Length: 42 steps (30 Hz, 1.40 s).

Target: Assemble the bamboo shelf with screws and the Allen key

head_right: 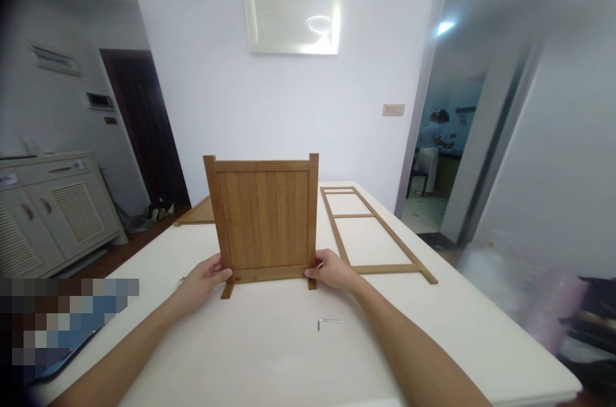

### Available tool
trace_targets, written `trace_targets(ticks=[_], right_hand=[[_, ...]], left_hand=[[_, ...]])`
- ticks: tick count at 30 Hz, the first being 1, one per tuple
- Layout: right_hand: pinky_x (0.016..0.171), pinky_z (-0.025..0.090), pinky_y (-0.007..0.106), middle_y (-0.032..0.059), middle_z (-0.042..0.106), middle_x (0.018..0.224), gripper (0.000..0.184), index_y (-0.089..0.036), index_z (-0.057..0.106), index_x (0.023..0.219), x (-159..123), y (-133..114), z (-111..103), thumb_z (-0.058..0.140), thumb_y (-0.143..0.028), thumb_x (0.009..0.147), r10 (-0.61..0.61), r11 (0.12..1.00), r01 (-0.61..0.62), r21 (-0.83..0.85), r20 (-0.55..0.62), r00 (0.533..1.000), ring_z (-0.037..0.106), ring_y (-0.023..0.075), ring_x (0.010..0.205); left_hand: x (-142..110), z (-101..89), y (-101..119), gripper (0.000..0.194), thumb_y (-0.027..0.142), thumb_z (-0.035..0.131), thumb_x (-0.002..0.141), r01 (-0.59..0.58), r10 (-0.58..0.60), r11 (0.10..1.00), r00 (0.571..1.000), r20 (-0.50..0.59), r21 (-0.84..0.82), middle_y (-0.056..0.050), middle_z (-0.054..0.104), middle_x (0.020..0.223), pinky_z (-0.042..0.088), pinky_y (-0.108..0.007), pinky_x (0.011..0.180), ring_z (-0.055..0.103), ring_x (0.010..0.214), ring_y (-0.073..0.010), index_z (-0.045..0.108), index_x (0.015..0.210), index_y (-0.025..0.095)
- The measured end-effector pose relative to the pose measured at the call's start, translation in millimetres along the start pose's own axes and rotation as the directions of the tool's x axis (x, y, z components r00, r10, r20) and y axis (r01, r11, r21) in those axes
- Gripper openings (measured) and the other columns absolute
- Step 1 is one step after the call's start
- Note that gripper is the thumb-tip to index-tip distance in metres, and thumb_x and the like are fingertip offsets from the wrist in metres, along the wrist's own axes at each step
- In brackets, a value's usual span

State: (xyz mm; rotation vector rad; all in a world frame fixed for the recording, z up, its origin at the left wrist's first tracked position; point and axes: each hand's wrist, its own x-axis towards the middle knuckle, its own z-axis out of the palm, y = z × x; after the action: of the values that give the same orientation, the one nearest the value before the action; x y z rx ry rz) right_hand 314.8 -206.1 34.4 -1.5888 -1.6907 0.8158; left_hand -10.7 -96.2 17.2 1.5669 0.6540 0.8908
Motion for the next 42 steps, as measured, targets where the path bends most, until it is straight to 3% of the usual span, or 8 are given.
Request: trace_targets(ticks=[8, 12, 15, 21, 31, 34, 37, 42], right_hand=[[0.071, 0.047, 0.03, 0.0048, 0.07, 0.087, 0.021, -0.016, 0.067, 0.083, 3, 4, 2, 0.069, -0.033, 0.07, -0.017, 0.997, 0.019, 0.073, -0.032, 0.999, 0.062, 0.0183, 0.078], [0.064, 0.044, 0.027, -0.0028, 0.061, 0.068, 0.036, -0.018, 0.058, 0.087, 4, -3, -1, 0.077, -0.038, 0.064, -0.023, 0.968, 0.054, 0.246, -0.128, 0.991, 0.057, 0.014, 0.066], [0.06, 0.041, 0.026, -0.0088, 0.051, 0.057, 0.048, -0.02, 0.05, 0.092, 3, -11, 0, 0.079, -0.042, 0.061, 0.023, 0.92, 0.052, 0.389, -0.187, 0.982, 0.052, 0.0112, 0.057], [0.053, 0.043, 0.026, 0.0016, 0.064, 0.065, 0.047, -0.017, 0.05, 0.083, 6, -7, 11, 0.08, -0.044, 0.061, 0.142, 0.86, -0.075, 0.505, -0.094, 0.985, 0.057, 0.0129, 0.058], [0.044, 0.045, 0.022, 0.0019, 0.061, 0.061, 0.03, -0.016, 0.05, 0.079, 4, -6, 10, 0.075, -0.028, 0.07, 0.301, 0.828, -0.261, 0.497, 0.0, 0.954, 0.051, 0.0087, 0.048], [0.044, 0.046, 0.022, 0.0005, 0.06, 0.059, 0.029, -0.015, 0.051, 0.082, 3, -10, 11, 0.075, -0.025, 0.07, 0.337, 0.816, -0.304, 0.492, 0.022, 0.941, 0.051, 0.0092, 0.047], [0.043, 0.046, 0.023, -0.0011, 0.06, 0.058, 0.038, -0.014, 0.05, 0.1, 2, -13, 11, 0.074, -0.025, 0.073, 0.365, 0.825, -0.319, 0.466, -0.009, 0.931, 0.052, 0.0109, 0.048], [0.039, 0.041, 0.022, -0.0022, 0.061, 0.057, 0.05, -0.011, 0.044, 0.121, -1, -16, 7, 0.068, -0.026, 0.08, 0.359, 0.901, -0.336, 0.276, -0.038, 0.932, 0.05, 0.0103, 0.044]], left_hand=[[0, -1.4, -5, 0.044, 0.042, 0.076, 0.07, -0.014, 0.014, 1.0, 0.999, -0.029, 0.019, -0.011, 0.071, 0.11, 0.047, -0.042, 0.097, 0.064, 0.106, -0.0286, 0.065, 0.103, 0.015], [2, -1.2, -6, 0.044, 0.049, 0.078, 0.065, 0.063, -0.059, 0.998, 0.988, -0.141, 0.026, -0.01, 0.074, 0.091, 0.052, -0.042, 0.085, 0.069, 0.087, -0.0277, 0.066, 0.091, 0.014], [4, 0.1, -3, 0.049, 0.048, 0.079, 0.063, 0.118, -0.128, 0.991, 0.974, -0.184, -0.066, -0.008, 0.075, 0.09, 0.054, -0.041, 0.082, 0.07, 0.08, -0.0252, 0.065, 0.096, 0.015], [4, -1.5, -6, 0.044, 0.045, 0.078, 0.066, 0.217, -0.229, 0.972, 0.96, -0.159, -0.089, -0.009, 0.073, 0.085, 0.054, -0.031, 0.07, 0.069, 0.069, -0.0189, 0.066, 0.09, 0.011], [7, 3.8, -11, 0.044, 0.049, 0.077, 0.064, 0.32, -0.322, 0.947, 0.933, -0.158, -0.042, -0.005, 0.066, 0.067, 0.051, -0.025, 0.052, 0.061, 0.053, -0.0125, 0.063, 0.077, 0.01], [7, 2.2, -13, 0.048, 0.056, 0.072, 0.065, 0.306, -0.301, 0.952, 0.942, -0.147, 0.013, -0.004, 0.065, 0.063, 0.048, -0.025, 0.049, 0.058, 0.048, -0.0119, 0.061, 0.074, 0.011], [8, -0.9, -18, 0.053, 0.061, 0.066, 0.068, 0.307, -0.279, 0.938, 0.944, -0.177, 0.163, -0.002, 0.063, 0.057, 0.041, -0.024, 0.044, 0.053, 0.042, -0.0113, 0.063, 0.084, 0.011], [9, -1.3, -24, 0.061, 0.067, 0.053, 0.073, 0.289, -0.218, 0.846, 0.954, -0.205, 0.449, 0.005, 0.05, 0.04, 0.028, -0.024, 0.04, 0.044, 0.034, -0.0129, 0.066, 0.095, 0.012]])
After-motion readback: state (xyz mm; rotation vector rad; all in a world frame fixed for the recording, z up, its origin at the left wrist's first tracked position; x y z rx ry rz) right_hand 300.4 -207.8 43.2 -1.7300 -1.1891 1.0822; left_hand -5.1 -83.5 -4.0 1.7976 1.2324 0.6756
